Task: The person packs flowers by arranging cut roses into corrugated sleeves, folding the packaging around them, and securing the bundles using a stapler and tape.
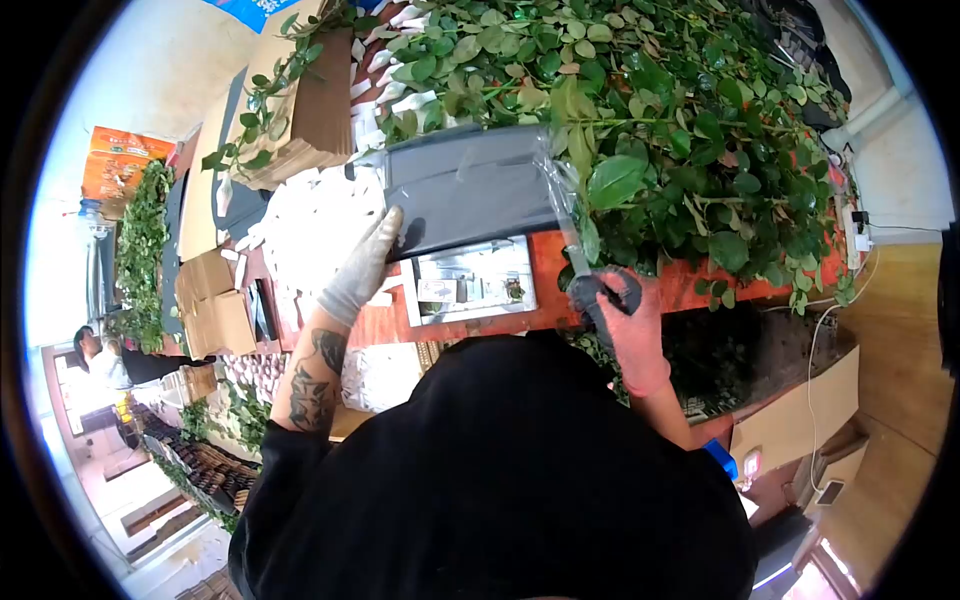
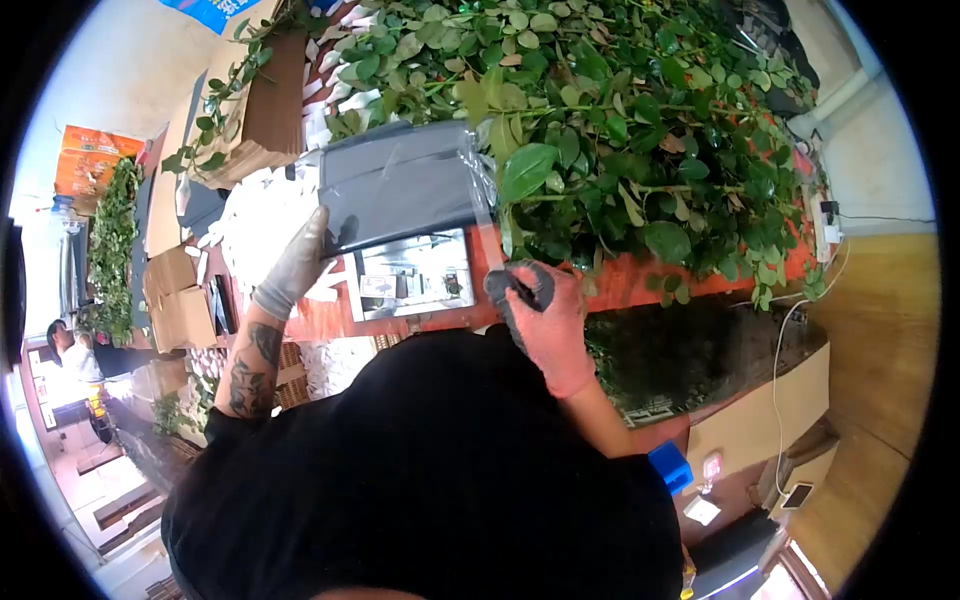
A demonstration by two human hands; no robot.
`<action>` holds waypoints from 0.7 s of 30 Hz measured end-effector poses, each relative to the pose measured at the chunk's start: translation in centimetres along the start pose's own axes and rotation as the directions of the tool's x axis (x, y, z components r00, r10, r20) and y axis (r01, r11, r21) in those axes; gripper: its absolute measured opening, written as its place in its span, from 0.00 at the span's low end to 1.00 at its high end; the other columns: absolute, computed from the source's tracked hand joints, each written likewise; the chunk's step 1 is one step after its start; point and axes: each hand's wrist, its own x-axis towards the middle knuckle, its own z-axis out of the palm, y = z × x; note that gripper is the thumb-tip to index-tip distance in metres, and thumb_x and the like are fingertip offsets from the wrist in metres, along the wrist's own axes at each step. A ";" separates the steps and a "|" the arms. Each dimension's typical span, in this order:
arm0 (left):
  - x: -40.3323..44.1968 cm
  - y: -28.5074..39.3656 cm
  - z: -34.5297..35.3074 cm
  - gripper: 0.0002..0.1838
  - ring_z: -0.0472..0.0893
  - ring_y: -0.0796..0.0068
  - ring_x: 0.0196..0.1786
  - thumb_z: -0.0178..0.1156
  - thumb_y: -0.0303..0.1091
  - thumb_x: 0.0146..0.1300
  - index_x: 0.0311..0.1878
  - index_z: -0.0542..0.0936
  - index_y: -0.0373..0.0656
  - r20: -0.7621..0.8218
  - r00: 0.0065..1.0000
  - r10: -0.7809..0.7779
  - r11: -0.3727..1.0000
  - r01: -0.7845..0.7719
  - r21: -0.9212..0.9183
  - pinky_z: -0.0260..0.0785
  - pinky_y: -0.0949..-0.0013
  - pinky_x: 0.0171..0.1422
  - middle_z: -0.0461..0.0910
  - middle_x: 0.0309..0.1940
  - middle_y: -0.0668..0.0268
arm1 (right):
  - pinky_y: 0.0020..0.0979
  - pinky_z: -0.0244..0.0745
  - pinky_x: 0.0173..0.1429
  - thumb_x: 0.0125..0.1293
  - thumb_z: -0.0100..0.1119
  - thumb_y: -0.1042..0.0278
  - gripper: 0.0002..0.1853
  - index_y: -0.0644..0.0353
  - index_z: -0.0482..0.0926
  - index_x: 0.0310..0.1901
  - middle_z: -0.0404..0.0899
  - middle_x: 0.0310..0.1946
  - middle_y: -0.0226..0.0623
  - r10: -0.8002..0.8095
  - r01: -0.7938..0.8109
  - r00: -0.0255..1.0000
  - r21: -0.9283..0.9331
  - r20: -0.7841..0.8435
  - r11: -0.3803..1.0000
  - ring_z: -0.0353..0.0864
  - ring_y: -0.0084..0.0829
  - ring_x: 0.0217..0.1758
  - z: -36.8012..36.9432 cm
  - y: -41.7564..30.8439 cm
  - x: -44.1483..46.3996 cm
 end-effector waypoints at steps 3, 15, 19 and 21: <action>-0.6 4.8 2.9 0.32 0.70 0.58 0.58 0.65 0.41 0.55 0.60 0.69 0.35 0.006 0.666 0.746 0.177 -0.206 0.962 0.62 0.59 0.64 0.73 0.51 0.49 | 0.32 0.74 0.47 0.52 0.62 0.77 0.10 0.67 0.80 0.38 0.82 0.33 0.44 0.121 -0.125 0.981 0.020 0.149 0.992 0.82 0.40 0.38 -0.7 -1.1 0.3; 4.5 1.9 12.9 0.09 0.78 0.55 0.43 0.58 0.39 0.57 0.37 0.80 0.46 0.406 0.843 0.353 0.080 -0.459 0.885 0.71 0.55 0.47 0.78 0.35 0.61 | 0.32 0.74 0.39 0.57 0.60 0.72 0.09 0.67 0.79 0.37 0.81 0.30 0.42 0.203 -0.205 0.979 0.098 0.031 0.974 0.80 0.36 0.32 2.6 1.1 -5.0; 4.7 2.1 12.7 0.09 0.79 0.52 0.41 0.56 0.38 0.58 0.32 0.79 0.42 0.363 0.873 0.326 0.212 -0.442 0.872 0.70 0.53 0.46 0.79 0.33 0.56 | 0.25 0.71 0.29 0.62 0.57 0.67 0.09 0.65 0.78 0.33 0.78 0.26 0.32 0.420 -0.484 0.875 0.449 0.241 0.751 0.76 0.22 0.24 5.3 6.1 -5.1; 4.9 2.1 12.6 0.10 0.79 0.51 0.42 0.55 0.38 0.58 0.31 0.79 0.41 0.387 0.858 0.337 0.235 -0.475 0.848 0.70 0.53 0.46 0.79 0.33 0.56 | 0.24 0.73 0.33 0.66 0.53 0.65 0.11 0.65 0.77 0.39 0.78 0.29 0.34 0.508 -0.550 0.834 0.263 0.214 0.792 0.78 0.25 0.29 6.5 7.0 -2.0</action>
